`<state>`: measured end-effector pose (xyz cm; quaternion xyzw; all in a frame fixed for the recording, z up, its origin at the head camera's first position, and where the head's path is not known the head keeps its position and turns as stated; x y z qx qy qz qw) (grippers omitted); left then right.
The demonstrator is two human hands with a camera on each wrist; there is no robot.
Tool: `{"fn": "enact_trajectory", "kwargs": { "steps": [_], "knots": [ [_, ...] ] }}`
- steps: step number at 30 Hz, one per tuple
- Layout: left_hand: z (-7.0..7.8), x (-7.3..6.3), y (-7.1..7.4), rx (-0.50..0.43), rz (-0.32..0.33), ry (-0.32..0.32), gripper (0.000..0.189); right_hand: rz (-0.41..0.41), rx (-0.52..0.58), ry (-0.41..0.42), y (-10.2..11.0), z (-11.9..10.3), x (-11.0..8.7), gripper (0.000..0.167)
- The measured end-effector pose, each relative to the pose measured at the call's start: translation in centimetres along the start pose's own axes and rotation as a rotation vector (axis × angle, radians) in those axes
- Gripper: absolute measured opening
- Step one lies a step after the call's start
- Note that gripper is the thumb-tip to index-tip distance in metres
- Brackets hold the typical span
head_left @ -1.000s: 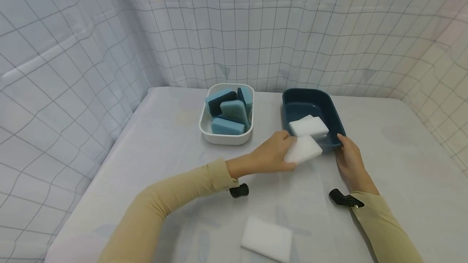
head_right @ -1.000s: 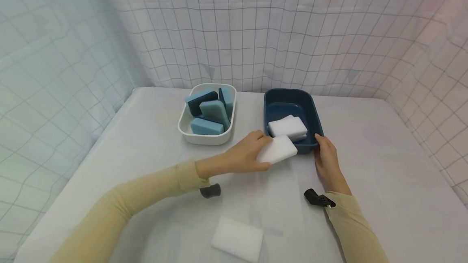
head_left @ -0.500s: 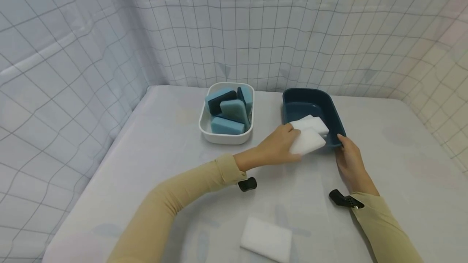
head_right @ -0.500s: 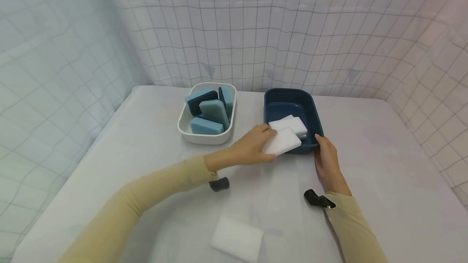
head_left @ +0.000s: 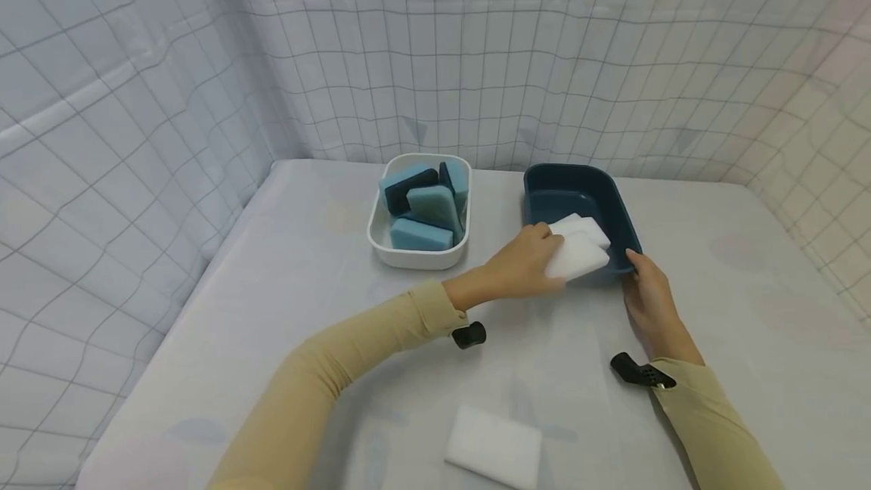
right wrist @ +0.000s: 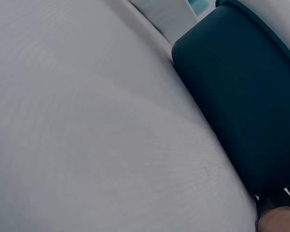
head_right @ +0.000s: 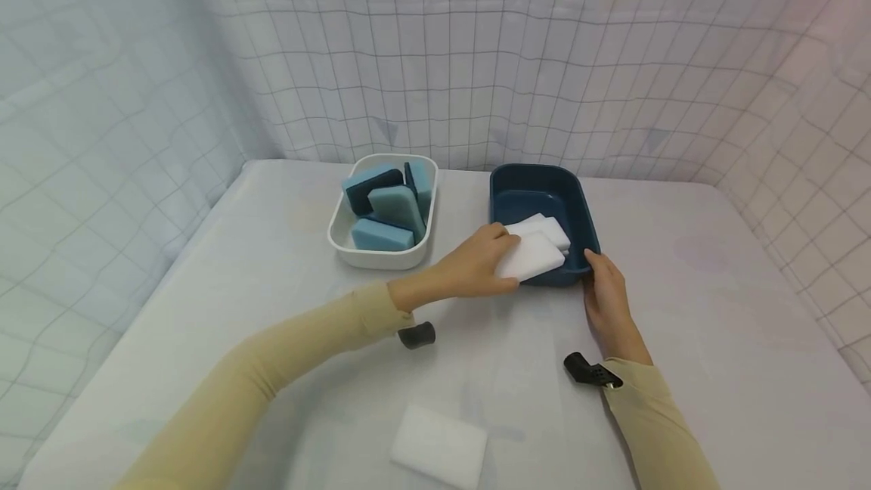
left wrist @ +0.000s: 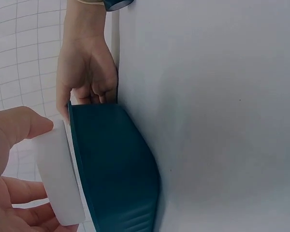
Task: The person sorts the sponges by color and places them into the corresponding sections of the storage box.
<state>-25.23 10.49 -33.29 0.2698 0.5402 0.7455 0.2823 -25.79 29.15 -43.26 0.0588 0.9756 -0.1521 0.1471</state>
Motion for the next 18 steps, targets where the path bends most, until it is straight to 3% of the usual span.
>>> {"fn": "enact_trajectory", "kwargs": {
  "steps": [7, 18],
  "knots": [
    [-0.1, 0.9, 0.2, 0.005, -0.004, 0.014, 0.056, -0.009, -0.013, 0.024, 0.0, -0.2, 0.2, 0.073],
    [-0.5, 1.9, -0.3, 0.037, -0.047, 0.062, 0.055, 0.000, 0.026, -0.006, 0.0, 0.1, 0.1, 0.074]
  ]
}}
Point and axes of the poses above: each hand's wrist, its own x-axis towards the middle knuckle, its own y-axis out of the back of the hand, z = x × y, the point moved 7 cm from there along x, towards the middle knuckle, and after that the axes turned 1 degree about -y, right-handed, at the moved point
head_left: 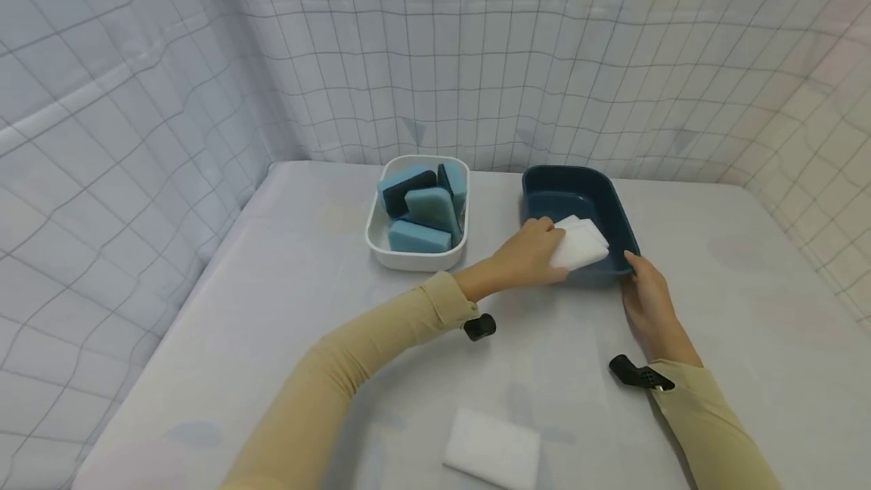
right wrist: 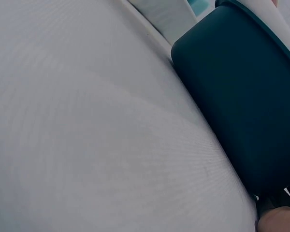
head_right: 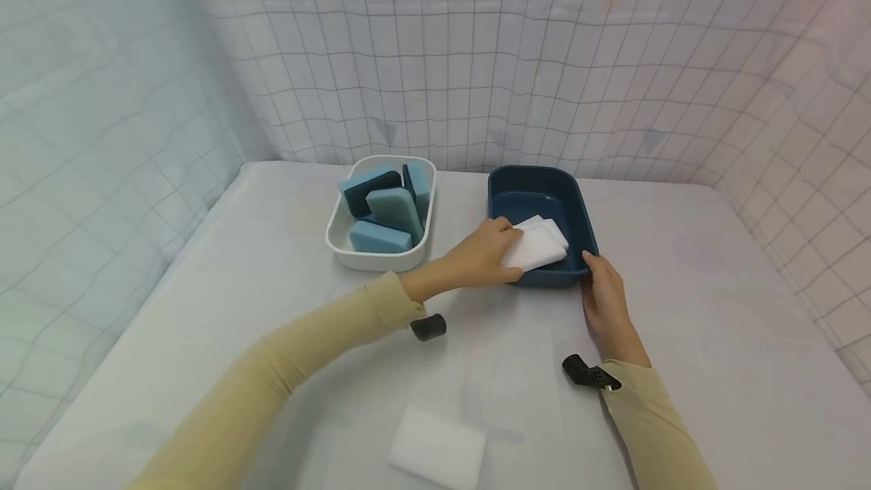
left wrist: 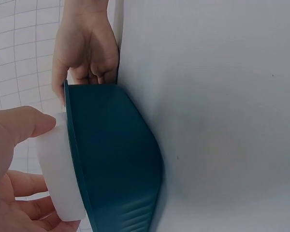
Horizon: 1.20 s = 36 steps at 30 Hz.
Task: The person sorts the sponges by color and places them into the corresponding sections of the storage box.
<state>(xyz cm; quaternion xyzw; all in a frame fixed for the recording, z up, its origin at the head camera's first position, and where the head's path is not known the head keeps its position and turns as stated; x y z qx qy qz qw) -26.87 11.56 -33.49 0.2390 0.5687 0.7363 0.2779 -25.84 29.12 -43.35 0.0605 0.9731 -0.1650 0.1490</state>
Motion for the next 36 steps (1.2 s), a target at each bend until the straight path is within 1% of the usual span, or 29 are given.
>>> {"fn": "enact_trajectory", "kwargs": {
  "steps": [4, 9, 14, 19, 26, 32, 36],
  "knots": [
    [-0.2, 0.4, 0.0, 0.009, -0.025, 0.006, 0.057, -0.009, -0.016, 0.007, -0.1, 0.0, 0.0, 0.073],
    [-0.4, 1.1, -0.1, 0.022, -0.024, 0.024, 0.057, -0.024, -0.023, 0.019, -0.1, -0.1, -0.1, 0.072],
    [-0.5, 1.6, -0.2, 0.029, -0.010, 0.032, 0.056, -0.037, -0.028, 0.027, -0.1, -0.1, -0.2, 0.073],
    [-0.7, 2.1, -0.3, 0.050, 0.003, 0.038, 0.057, -0.024, -0.040, 0.018, -0.2, 0.0, -0.2, 0.071],
    [-1.0, 2.9, -0.7, 0.083, 0.014, 0.044, 0.063, -0.024, -0.031, 0.029, -0.3, 0.0, 0.0, 0.069],
    [-1.0, 3.2, -0.9, 0.080, 0.015, 0.038, 0.065, -0.031, -0.037, 0.036, -0.1, -0.1, 0.1, 0.071],
    [-0.9, 3.3, -0.9, 0.074, 0.030, 0.031, 0.066, -0.031, -0.027, 0.035, -0.1, -0.1, 0.1, 0.071]
  ]
}}
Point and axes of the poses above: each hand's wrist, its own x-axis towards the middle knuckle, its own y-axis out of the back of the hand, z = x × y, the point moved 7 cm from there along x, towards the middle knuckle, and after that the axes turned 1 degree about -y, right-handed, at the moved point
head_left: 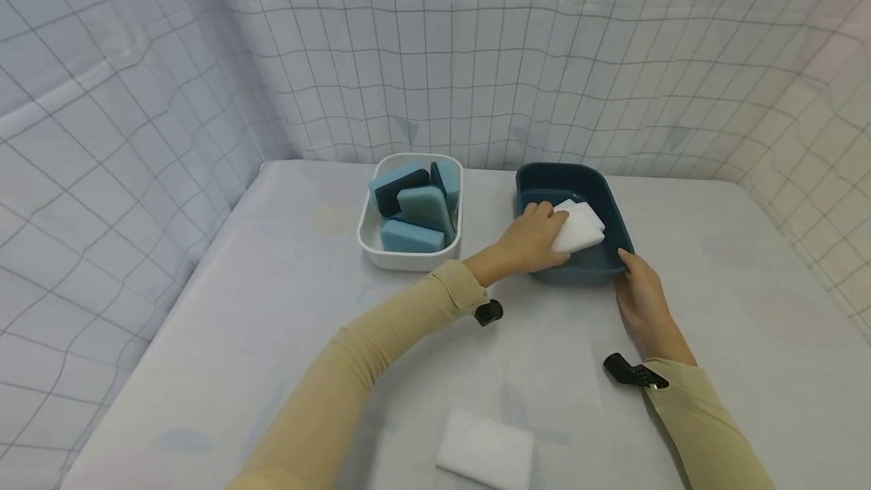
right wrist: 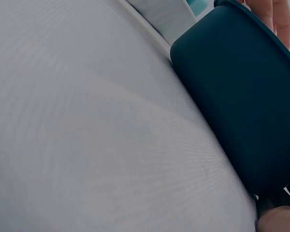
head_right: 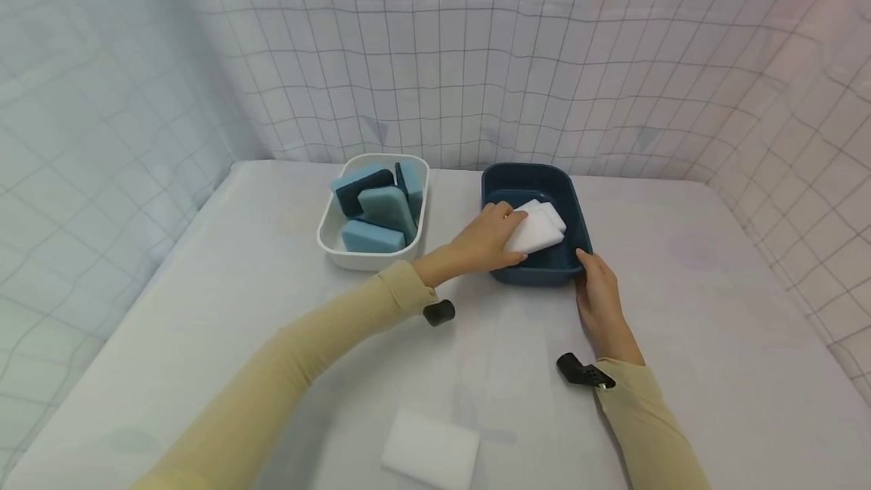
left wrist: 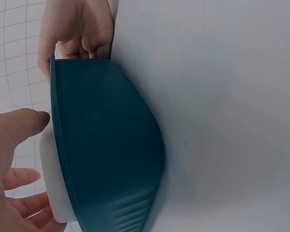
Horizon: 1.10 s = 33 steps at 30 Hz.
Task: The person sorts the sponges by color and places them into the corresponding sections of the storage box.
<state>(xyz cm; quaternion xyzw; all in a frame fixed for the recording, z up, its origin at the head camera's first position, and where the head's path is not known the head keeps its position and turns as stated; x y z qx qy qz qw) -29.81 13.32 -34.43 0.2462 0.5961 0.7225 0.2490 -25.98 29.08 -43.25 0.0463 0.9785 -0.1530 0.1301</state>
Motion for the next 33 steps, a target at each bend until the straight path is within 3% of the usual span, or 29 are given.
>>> {"fn": "enact_trajectory", "kwargs": {
  "steps": [16, 23, 33],
  "knots": [
    [-0.3, -1.2, 1.2, -0.053, 0.059, 0.009, 0.063, 0.010, 0.003, 0.000, 0.0, 0.0, 0.0, 0.073],
    [-1.7, -2.8, 1.7, -0.128, 0.133, 0.009, 0.055, -0.007, 0.018, 0.003, -0.1, 0.0, 0.1, 0.073],
    [-2.6, -5.2, 1.3, -0.194, 0.104, 0.012, 0.057, 0.000, 0.002, 0.004, 0.0, 0.3, -0.1, 0.073]
  ]
}}
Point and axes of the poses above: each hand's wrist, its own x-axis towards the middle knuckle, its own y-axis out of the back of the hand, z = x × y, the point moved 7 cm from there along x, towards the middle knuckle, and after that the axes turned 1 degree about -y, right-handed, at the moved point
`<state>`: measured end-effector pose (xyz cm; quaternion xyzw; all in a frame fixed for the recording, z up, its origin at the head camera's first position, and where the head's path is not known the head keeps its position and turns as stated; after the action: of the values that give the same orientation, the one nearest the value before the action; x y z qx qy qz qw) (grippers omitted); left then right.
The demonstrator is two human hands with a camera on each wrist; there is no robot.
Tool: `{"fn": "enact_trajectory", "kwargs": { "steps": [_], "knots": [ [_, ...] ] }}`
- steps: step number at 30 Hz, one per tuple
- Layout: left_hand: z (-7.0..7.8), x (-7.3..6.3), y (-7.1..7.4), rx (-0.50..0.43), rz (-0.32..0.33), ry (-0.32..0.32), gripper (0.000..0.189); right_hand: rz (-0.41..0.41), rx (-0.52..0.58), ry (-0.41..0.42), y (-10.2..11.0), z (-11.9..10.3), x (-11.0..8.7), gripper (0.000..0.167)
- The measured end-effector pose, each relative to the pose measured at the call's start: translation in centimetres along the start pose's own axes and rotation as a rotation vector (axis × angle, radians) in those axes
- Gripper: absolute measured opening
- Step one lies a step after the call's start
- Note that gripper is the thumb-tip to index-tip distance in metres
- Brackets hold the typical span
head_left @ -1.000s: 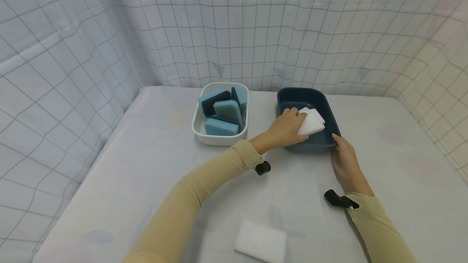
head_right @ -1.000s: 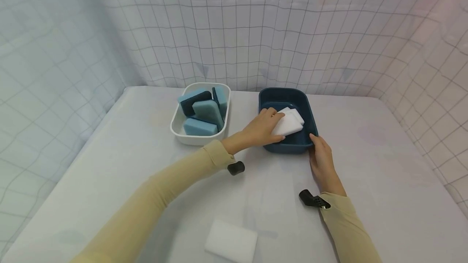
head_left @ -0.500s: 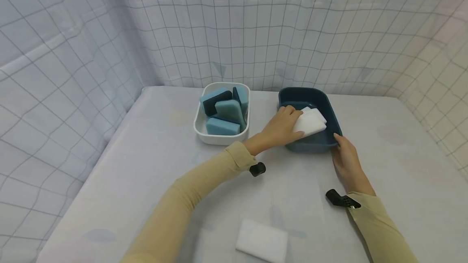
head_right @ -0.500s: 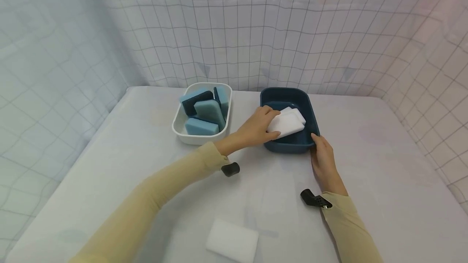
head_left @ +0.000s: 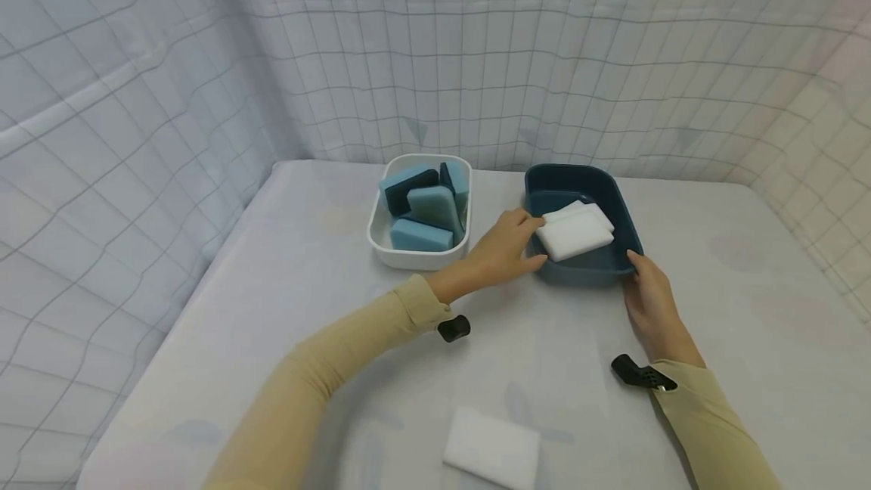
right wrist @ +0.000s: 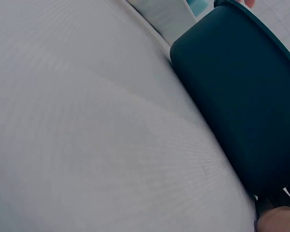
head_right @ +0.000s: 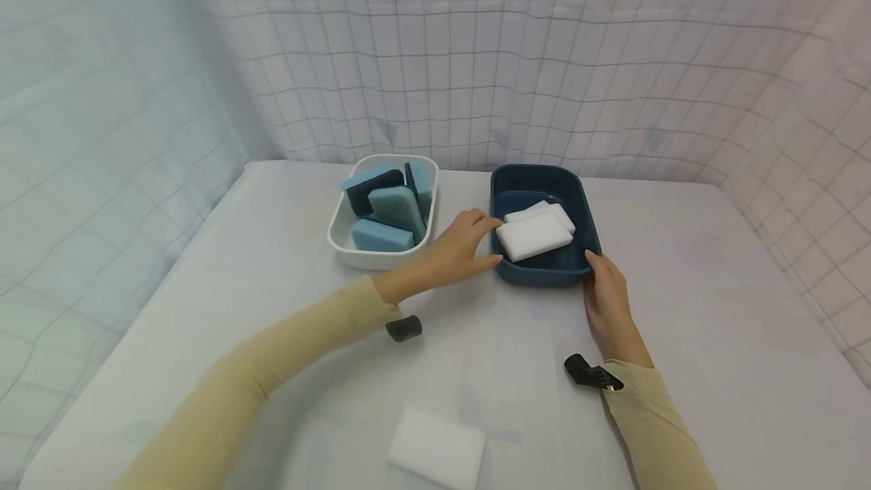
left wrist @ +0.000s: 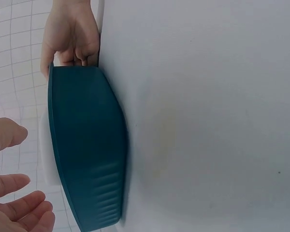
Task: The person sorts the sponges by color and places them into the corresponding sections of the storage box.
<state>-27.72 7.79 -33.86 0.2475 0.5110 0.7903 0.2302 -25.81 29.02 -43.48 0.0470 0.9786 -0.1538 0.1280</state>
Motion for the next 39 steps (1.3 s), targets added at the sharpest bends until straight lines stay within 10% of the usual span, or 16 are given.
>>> {"fn": "enact_trajectory", "kwargs": {
  "steps": [26, 39],
  "knots": [
    [1.8, -6.3, -0.3, -0.086, -0.041, -0.145, 0.048, 0.007, 0.027, -0.025, 0.0, 0.0, -0.2, 0.076],
    [2.3, -9.8, -2.2, -0.150, -0.232, -0.113, 0.048, 0.026, 0.024, -0.038, 0.0, 0.1, -0.1, 0.077]
  ]
}}
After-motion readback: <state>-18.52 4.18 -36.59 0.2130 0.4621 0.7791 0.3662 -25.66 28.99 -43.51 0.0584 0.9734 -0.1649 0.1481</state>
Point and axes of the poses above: each hand's wrist, its own x-axis towards the middle knuckle, its own y-axis out of the back of the hand, z = x × y, the point moved 7 cm from there along x, towards the middle knuckle, and after that the axes turned 1 degree about -y, right-handed, at the moved point
